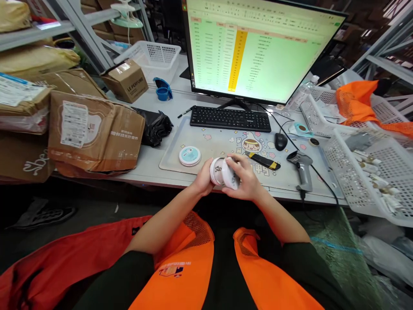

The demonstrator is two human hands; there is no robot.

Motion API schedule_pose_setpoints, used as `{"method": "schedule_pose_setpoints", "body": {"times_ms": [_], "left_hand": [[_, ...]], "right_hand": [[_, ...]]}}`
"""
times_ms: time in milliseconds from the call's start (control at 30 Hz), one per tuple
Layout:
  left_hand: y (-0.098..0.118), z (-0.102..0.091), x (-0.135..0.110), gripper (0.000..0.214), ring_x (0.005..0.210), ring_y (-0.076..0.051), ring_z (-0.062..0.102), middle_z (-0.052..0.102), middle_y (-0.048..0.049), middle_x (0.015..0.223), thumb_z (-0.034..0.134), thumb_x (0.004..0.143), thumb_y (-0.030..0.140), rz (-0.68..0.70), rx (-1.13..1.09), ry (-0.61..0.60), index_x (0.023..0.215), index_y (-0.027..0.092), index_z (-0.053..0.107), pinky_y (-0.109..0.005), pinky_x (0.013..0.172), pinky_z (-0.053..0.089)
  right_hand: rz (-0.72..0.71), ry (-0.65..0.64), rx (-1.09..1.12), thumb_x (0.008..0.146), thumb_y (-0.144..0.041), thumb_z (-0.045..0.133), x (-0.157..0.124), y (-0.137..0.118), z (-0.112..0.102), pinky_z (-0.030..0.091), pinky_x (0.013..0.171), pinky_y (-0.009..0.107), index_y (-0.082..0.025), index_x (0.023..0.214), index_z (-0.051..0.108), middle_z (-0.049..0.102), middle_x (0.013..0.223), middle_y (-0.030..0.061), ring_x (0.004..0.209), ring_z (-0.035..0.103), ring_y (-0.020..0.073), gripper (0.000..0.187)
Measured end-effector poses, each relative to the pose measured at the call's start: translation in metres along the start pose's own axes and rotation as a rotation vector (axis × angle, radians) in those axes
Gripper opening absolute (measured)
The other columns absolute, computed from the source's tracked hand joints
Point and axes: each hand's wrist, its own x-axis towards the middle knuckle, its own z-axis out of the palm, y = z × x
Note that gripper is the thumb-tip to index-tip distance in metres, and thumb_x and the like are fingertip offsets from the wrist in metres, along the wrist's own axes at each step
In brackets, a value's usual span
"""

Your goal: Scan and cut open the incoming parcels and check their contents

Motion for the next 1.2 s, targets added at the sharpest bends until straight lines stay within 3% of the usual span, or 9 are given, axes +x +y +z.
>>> {"method": "schedule_pose_setpoints", "body": {"times_ms": [133,267,333,433,500,633,767,1000,1200], "left_hand": [[0.014,-0.012,-0.007,0.058,0.101,-0.039,0.076,0.079,-0.0193,0.107,0.042,0.099,0.056,-0.153,0.035,-0.163,0.114,0.013,0.077,-0.051,0.077,0.065],[0.010,-0.011,-0.015,0.067,0.118,-0.046,0.072,0.078,-0.0232,0.115,0.046,0.095,0.063,-0.238,0.013,-0.389,0.121,0.009,0.076,-0.055,0.088,0.064],[0.001,-0.007,-0.016,0.064,0.121,-0.043,0.071,0.079,-0.0224,0.116,0.046,0.095,0.059,-0.230,0.007,-0.338,0.117,0.008,0.077,-0.054,0.097,0.062],[-0.017,-0.002,-0.010,0.057,0.120,-0.037,0.072,0.080,-0.0177,0.115,0.044,0.098,0.055,-0.063,-0.008,-0.121,0.113,0.011,0.078,-0.048,0.104,0.059],[-0.029,-0.001,-0.004,0.054,0.120,-0.034,0.072,0.080,-0.0154,0.114,0.045,0.098,0.054,0.073,0.018,-0.042,0.112,0.012,0.077,-0.046,0.108,0.057],[-0.046,-0.010,0.008,0.050,0.128,-0.031,0.068,0.077,-0.0141,0.121,0.052,0.097,0.055,0.353,0.182,-0.024,0.113,0.013,0.074,-0.044,0.118,0.048],[-0.052,-0.020,0.012,0.045,0.140,-0.027,0.058,0.069,-0.0121,0.139,0.056,0.101,0.054,0.606,0.387,0.021,0.125,0.019,0.071,-0.040,0.126,0.039],[-0.055,-0.015,0.013,0.045,0.139,-0.026,0.059,0.070,-0.0121,0.135,0.051,0.104,0.055,0.580,0.391,0.082,0.123,0.019,0.070,-0.040,0.123,0.041],[-0.047,0.008,0.007,0.058,0.130,-0.032,0.067,0.076,-0.0140,0.126,0.049,0.096,0.064,0.441,0.072,0.075,0.119,0.015,0.072,-0.045,0.115,0.050]], "right_hand": [[0.293,0.226,0.348,0.092,-0.088,0.043,-0.003,0.011,-0.014,0.055,0.111,0.057,-0.021,0.152,0.058,0.066,0.143,0.0172,0.132,0.065,0.0370,0.090],[0.612,0.139,0.632,0.102,-0.079,0.029,-0.005,0.018,-0.004,0.062,0.099,0.053,-0.016,0.139,0.067,0.077,0.119,0.0153,0.114,0.074,0.0332,0.083],[0.603,0.197,0.482,0.104,-0.073,0.038,-0.007,0.017,-0.001,0.057,0.108,0.054,-0.018,0.129,0.072,0.076,0.122,0.0141,0.123,0.070,0.0321,0.069],[0.385,0.404,0.081,0.102,-0.056,0.058,-0.011,0.005,0.001,0.041,0.124,0.060,-0.022,0.113,0.076,0.069,0.137,0.0134,0.144,0.055,0.0326,0.039],[0.255,0.376,-0.071,0.097,-0.042,0.066,-0.013,-0.006,0.006,0.034,0.128,0.063,-0.024,0.103,0.078,0.065,0.145,0.0122,0.153,0.044,0.0342,0.023],[0.281,0.182,-0.038,0.088,-0.029,0.071,-0.015,-0.011,0.027,0.030,0.130,0.066,-0.025,0.106,0.082,0.051,0.163,0.0091,0.162,0.030,0.0366,0.021],[0.299,0.226,0.122,0.091,-0.025,0.064,-0.013,0.002,0.043,0.029,0.131,0.063,-0.023,0.088,0.081,0.050,0.166,0.0079,0.164,0.029,0.0329,0.017],[0.270,0.299,0.129,0.100,-0.036,0.054,-0.011,0.000,0.047,0.032,0.130,0.059,-0.023,0.088,0.067,0.062,0.149,0.0127,0.157,0.040,0.0291,0.022],[0.521,0.581,0.524,0.100,-0.057,0.054,-0.022,0.020,0.041,0.054,0.107,0.051,-0.023,0.095,0.058,0.068,0.126,0.0152,0.122,0.067,0.0295,0.034]]}}
